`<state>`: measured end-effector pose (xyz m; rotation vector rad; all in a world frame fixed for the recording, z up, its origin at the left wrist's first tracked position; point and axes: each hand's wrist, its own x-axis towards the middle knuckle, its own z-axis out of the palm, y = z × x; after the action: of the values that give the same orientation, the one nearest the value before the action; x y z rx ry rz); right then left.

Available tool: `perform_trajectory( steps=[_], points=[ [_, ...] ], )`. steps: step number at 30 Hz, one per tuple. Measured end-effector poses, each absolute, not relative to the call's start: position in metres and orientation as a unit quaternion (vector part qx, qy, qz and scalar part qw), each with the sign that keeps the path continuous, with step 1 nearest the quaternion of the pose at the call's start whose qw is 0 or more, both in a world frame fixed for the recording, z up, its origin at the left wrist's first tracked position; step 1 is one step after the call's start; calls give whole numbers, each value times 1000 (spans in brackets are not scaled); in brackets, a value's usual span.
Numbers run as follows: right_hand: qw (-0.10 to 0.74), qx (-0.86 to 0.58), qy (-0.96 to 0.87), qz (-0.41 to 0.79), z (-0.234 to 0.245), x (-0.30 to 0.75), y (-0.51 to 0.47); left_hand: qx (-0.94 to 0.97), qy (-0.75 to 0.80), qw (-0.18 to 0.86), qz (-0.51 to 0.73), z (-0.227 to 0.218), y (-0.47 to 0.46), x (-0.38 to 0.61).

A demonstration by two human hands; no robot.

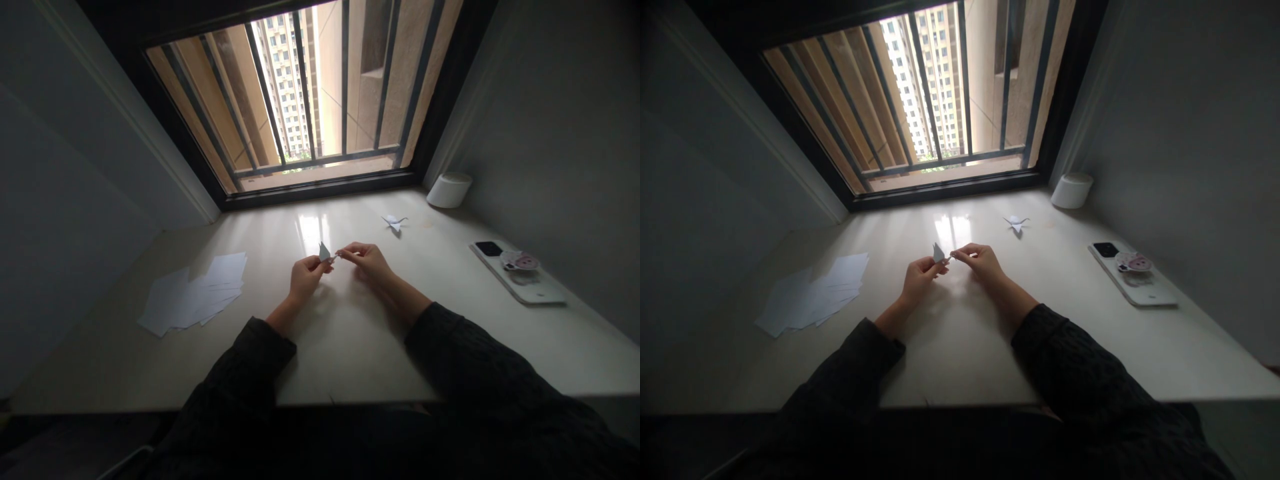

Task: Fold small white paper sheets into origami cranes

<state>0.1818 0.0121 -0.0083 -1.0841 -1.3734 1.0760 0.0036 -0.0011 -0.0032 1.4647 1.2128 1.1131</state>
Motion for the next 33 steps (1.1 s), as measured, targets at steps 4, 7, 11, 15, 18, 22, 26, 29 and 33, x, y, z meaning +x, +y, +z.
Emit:
perform_trajectory(
  steps=[4, 7, 11, 15, 18, 22, 26, 29, 33],
  points=[
    [510, -468, -617, 374, -6, 182, 12, 619, 497, 412, 448, -7, 0, 2],
    [503, -460, -654, 328, -7, 183, 14, 641, 502, 377, 442, -9, 0, 1],
    [477, -448, -708, 267, -7, 187, 17, 655, 513, 350, 432, -9, 0, 0],
    [425, -446, -767, 178, -7, 192, 19, 663, 541, 317, 408, -7, -1, 0],
    [390, -449, -796, 111, -5, 194, 19, 670, 555, 301, 390, -6, -2, 1],
    [366, -449, -812, 67, -3, 194, 17, 670, 544, 316, 394, -6, -2, 2],
    [416, -449, -781, 125, -4, 190, 16, 647, 520, 370, 416, -9, 1, 1],
    [486, -467, -697, 243, -6, 188, 16, 620, 502, 416, 437, -10, 4, 0],
    [500, -482, -635, 338, -7, 187, 16, 609, 491, 434, 447, -11, 5, 1]
  ],
)
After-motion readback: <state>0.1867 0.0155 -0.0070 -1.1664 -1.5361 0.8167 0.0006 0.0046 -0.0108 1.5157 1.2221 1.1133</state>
